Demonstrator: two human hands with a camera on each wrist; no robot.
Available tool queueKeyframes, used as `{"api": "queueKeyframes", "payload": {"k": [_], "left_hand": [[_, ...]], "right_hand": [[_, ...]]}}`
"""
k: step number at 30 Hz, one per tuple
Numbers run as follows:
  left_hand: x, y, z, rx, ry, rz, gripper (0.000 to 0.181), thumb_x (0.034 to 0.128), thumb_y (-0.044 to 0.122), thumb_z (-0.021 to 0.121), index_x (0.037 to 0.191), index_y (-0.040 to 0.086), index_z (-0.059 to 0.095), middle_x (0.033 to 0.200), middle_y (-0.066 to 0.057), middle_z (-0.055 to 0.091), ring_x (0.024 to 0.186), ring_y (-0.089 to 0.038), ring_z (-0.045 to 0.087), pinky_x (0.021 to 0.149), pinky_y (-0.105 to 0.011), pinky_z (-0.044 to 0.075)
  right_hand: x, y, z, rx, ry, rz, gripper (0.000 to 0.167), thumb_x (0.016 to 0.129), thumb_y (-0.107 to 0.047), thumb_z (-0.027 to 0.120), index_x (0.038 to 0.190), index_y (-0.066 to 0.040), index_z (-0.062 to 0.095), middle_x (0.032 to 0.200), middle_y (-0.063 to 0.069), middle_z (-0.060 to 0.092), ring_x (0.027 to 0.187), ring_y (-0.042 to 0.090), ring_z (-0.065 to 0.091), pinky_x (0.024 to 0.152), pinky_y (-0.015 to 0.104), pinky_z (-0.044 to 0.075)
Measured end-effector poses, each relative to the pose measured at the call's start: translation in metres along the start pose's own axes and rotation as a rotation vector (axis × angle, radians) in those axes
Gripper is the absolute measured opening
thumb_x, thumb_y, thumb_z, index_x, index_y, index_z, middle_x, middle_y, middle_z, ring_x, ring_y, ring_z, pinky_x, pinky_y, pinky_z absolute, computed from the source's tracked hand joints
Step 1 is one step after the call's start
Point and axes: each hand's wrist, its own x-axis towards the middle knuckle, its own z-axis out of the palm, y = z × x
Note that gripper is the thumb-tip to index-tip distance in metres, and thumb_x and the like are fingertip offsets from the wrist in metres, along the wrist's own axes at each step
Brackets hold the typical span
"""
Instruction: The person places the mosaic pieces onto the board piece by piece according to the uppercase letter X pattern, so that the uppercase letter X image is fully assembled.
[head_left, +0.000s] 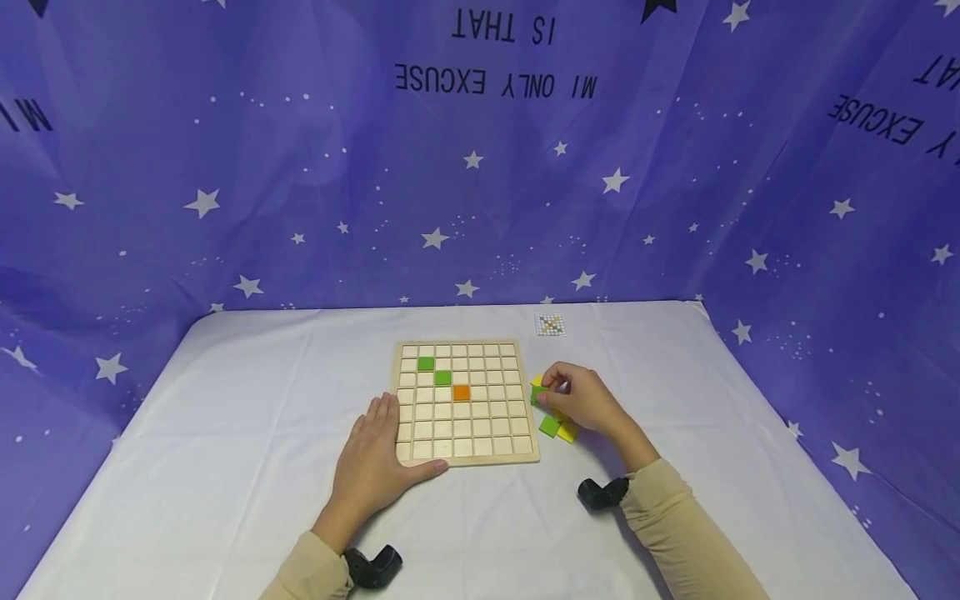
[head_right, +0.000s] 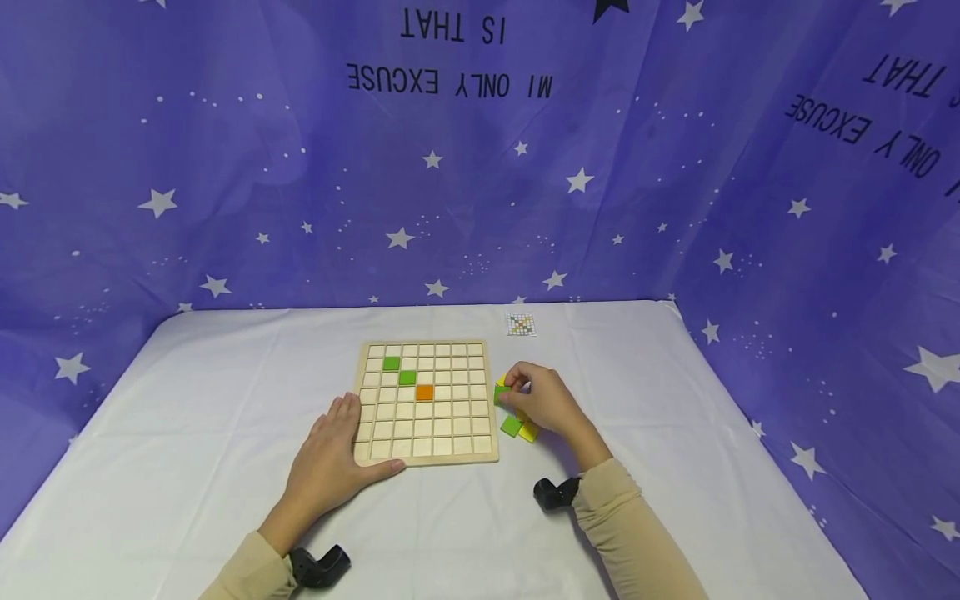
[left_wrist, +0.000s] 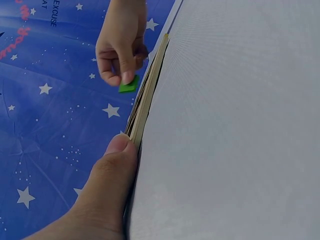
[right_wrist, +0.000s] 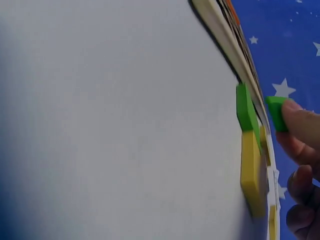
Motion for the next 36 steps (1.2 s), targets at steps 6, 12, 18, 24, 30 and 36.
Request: {"api": "queueKeyframes", "payload": {"k": [6, 12, 18, 24, 30, 36], "left_hand": [[0.000, 0.000, 0.000, 0.001, 0.001, -0.004, 0.138, 0.0634, 0.091, 0.059, 0.155, -0.004, 0.021, 0.164, -0.021, 0.021, 0.153, -0.037, 0.019, 0.125, -0.053, 0.019], [-0.001, 0.000, 0.000, -0.003, -0.001, -0.012, 0.138, 0.0636, 0.090, 0.061, 0.155, -0.005, 0.021, 0.164, -0.021, 0.021, 0.153, -0.037, 0.019, 0.125, -0.053, 0.019], [0.000, 0.001, 0.000, -0.004, -0.005, -0.014, 0.138, 0.0636, 0.090, 0.060, 0.156, -0.004, 0.021, 0.164, -0.020, 0.021, 0.153, -0.037, 0.018, 0.125, -0.053, 0.019], [0.000, 0.002, -0.001, -0.002, -0.004, -0.007, 0.137, 0.0641, 0.091, 0.060, 0.155, -0.005, 0.021, 0.164, -0.020, 0.021, 0.153, -0.037, 0.018, 0.125, -0.053, 0.019], [0.000, 0.002, 0.000, 0.001, -0.001, -0.005, 0.136, 0.0647, 0.089, 0.062, 0.155, -0.005, 0.021, 0.164, -0.020, 0.021, 0.153, -0.037, 0.018, 0.125, -0.052, 0.019], [-0.001, 0.001, 0.000, 0.003, 0.001, -0.008, 0.136, 0.0645, 0.089, 0.062, 0.155, -0.004, 0.021, 0.164, -0.020, 0.021, 0.153, -0.037, 0.019, 0.125, -0.052, 0.020]], "right_hand": [[0.003, -0.013, 0.015, 0.057, -0.007, -0.085, 0.013, 0.089, -0.027, 0.076, 0.095, -0.021, 0.066, 0.089, -0.002, 0.066, 0.069, 0.016, 0.054, 0.056, 0.025, 0.046], [0.006, -0.032, 0.035, 0.077, -0.032, -0.110, 0.013, 0.088, -0.027, 0.077, 0.095, -0.021, 0.066, 0.085, -0.005, 0.066, 0.068, 0.013, 0.055, 0.055, 0.023, 0.046], [0.008, -0.045, 0.051, 0.058, -0.045, -0.120, 0.015, 0.087, -0.028, 0.078, 0.094, -0.023, 0.066, 0.082, -0.007, 0.065, 0.067, 0.012, 0.056, 0.060, 0.024, 0.048], [0.011, -0.050, 0.060, -0.015, -0.042, -0.144, 0.014, 0.087, -0.030, 0.078, 0.092, -0.025, 0.065, 0.083, -0.009, 0.063, 0.072, 0.009, 0.057, 0.064, 0.024, 0.048], [0.012, -0.053, 0.065, -0.108, -0.027, -0.161, 0.014, 0.086, -0.032, 0.078, 0.091, -0.025, 0.068, 0.089, -0.011, 0.060, 0.082, 0.008, 0.056, 0.075, 0.025, 0.049], [0.009, -0.056, 0.066, -0.142, -0.044, -0.173, 0.010, 0.089, -0.032, 0.075, 0.090, -0.024, 0.070, 0.087, -0.011, 0.061, 0.079, 0.006, 0.057, 0.073, 0.025, 0.050]]}}
